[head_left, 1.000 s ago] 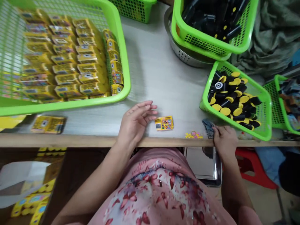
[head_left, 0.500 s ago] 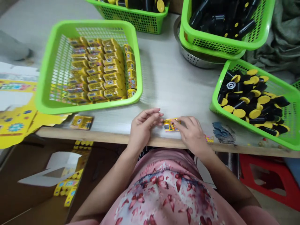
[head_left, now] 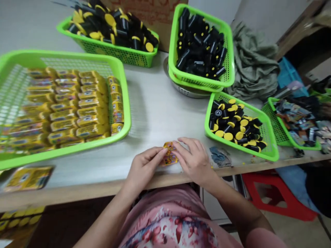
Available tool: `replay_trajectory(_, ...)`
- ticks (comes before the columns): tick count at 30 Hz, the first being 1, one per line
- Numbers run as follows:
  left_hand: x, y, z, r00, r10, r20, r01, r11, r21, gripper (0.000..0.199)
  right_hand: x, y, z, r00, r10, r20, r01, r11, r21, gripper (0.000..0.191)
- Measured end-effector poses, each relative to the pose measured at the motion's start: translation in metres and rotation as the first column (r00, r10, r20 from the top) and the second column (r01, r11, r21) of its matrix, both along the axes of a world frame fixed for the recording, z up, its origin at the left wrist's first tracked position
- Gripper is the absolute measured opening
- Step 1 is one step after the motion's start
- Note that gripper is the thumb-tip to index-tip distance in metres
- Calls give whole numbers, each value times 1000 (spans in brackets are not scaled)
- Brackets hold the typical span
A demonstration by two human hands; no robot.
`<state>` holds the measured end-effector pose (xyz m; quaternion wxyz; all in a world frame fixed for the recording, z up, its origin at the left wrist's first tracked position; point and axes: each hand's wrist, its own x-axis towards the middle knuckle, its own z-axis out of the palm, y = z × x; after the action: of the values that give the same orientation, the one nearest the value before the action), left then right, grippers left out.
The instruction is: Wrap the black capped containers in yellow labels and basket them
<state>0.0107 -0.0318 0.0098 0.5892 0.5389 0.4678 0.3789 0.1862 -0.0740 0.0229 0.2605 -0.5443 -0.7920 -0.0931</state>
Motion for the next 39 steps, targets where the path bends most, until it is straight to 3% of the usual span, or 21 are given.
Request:
replay_trajectory(3,-2,6,0,995,43,88,-28,986,-163,28,38,9,28,998,-33,-54,33,999,14,27)
replay_trajectory(6,-6,11,-2,986,88,141,-52,970,-238,28,97,34,60,976,-210,-57,211,977,13,25)
replay_trajectory(9,-5,15,-5,975,145,170,-93,956,-278,28,148,76,82,877,-474,75,480,867,-134,25)
replay_trajectory(11,-3,17,-6,971,167,171,-110,948,-299,29,167,105,87,817,-531,223,575,774,-265,28)
replay_trajectory(13,-2,17,-6,973,162,167,-102,942,-320,30,173,129,85,807,-503,309,588,732,-344,29)
replay_trajectory(15,-1,15,-6,974,143,175,-81,944,-318,31,171,145,78,819,-466,335,570,726,-383,30)
replay_trajectory(20,-3,10,-8,958,148,244,-78,959,-273,27,169,150,71,818,-460,344,570,725,-386,34)
replay_trajectory(22,-4,8,-8,956,141,256,-70,961,-268,24,172,141,76,796,-551,251,605,742,-291,36)
replay_trajectory(24,-5,7,-8,955,123,270,-47,961,-271,20,171,122,84,774,-632,41,628,757,-180,37)
replay_trajectory(26,-6,6,-8,953,100,287,-17,960,-279,16,159,95,91,792,-576,-202,555,817,-154,35)
replay_trajectory(28,-5,5,-7,957,71,280,7,964,-267,16,135,66,93,855,-371,-362,300,924,-238,34)
replay_trajectory(29,-5,5,-6,960,51,274,21,966,-256,17,119,54,92,882,-253,-397,145,949,-281,32)
replay_trajectory(31,-5,5,-5,965,0,261,65,968,-242,21,88,39,83,892,-84,-445,-90,930,-356,28)
replay_trajectory(33,-4,6,-5,968,-45,248,108,964,-244,23,65,37,70,845,-24,-535,-235,881,-411,28)
replay_trajectory(39,-6,7,-9,954,79,290,8,958,-287,24,51,52,45,652,-114,-750,-421,768,-482,32)
